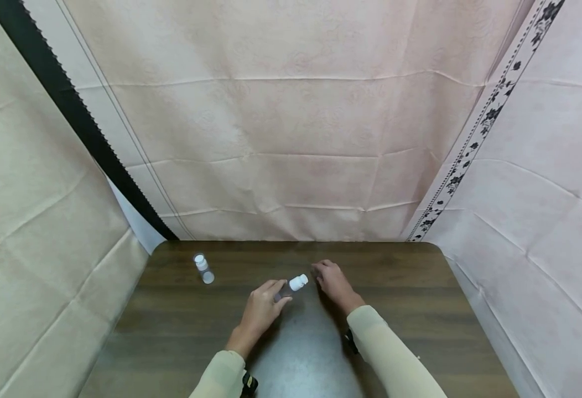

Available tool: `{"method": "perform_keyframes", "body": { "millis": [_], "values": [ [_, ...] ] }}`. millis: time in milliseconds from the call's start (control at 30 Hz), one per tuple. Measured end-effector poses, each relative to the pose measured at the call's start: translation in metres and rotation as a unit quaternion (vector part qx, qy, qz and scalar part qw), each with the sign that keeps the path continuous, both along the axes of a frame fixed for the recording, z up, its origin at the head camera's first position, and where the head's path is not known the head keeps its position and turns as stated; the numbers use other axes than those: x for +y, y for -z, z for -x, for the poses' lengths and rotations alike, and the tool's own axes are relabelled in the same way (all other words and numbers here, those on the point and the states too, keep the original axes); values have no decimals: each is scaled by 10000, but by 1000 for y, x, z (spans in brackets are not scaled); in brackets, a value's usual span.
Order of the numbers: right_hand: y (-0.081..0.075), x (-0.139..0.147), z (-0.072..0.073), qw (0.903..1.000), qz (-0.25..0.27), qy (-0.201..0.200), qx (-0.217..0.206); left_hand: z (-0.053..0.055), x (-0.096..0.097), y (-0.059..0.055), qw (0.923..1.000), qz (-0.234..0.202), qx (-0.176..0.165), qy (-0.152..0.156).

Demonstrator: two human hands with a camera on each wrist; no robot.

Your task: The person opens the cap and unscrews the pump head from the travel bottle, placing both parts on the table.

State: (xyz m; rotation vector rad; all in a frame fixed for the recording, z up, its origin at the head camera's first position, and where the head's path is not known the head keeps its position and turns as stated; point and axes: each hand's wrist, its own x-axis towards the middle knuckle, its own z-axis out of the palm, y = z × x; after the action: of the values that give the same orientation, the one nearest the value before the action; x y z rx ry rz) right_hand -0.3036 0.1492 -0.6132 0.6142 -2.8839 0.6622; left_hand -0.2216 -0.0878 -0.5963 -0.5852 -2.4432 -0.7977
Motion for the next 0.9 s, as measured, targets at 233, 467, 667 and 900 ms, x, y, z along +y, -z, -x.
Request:
{"method": "perform_keyframes", "body": {
  "millis": [233, 467, 667, 900],
  "values": [
    [6, 9, -5, 9989, 406, 52, -236, 1, -1, -1, 10000, 43, 48, 72],
    [7, 23, -13, 9965, 796, 19, -270, 1, -4, -1, 9998, 123, 129, 13],
    [-3, 28, -19, 9952, 974, -75, 35, 3, -6, -4, 9997, 183, 187, -32],
    [-8, 34, -34, 9899, 1190, -164, 754, 3, -6, -4, 9994, 332, 138, -21]
  ]
}}
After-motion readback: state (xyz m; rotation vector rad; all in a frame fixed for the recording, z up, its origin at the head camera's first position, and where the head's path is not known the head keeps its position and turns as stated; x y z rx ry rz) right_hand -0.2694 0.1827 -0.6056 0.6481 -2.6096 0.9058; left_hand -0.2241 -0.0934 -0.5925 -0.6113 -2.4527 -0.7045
